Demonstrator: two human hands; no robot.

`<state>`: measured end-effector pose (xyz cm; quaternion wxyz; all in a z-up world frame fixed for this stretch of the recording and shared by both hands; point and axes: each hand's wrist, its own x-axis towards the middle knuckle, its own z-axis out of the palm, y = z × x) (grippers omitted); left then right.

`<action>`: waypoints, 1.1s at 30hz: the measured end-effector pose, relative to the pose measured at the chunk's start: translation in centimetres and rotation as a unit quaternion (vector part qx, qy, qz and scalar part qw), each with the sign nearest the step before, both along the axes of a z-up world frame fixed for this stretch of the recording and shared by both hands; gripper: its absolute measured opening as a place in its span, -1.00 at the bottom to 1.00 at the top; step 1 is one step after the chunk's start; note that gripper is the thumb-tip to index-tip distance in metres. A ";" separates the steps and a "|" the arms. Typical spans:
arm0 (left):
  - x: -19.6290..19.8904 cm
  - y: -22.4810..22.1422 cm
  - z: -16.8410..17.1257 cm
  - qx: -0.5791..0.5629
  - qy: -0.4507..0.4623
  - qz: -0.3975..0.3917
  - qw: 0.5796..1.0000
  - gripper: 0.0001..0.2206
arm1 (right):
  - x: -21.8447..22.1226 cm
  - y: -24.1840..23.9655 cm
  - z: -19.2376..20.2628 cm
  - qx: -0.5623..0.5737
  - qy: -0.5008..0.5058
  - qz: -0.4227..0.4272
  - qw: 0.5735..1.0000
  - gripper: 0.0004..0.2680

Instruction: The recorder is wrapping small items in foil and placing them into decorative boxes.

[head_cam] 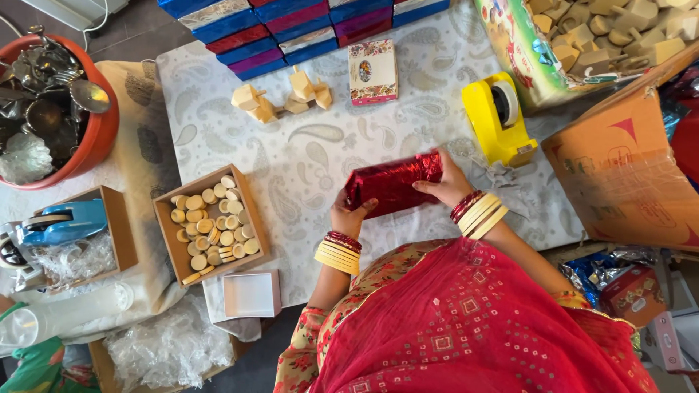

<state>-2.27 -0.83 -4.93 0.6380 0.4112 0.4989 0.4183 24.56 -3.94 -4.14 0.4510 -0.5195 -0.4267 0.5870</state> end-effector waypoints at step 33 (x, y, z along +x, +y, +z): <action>0.9 0.9 0.8 0.020 -0.047 -0.112 0.992 -0.53 | -3.1 0.9 0.5 -0.054 0.139 0.058 0.987 -0.56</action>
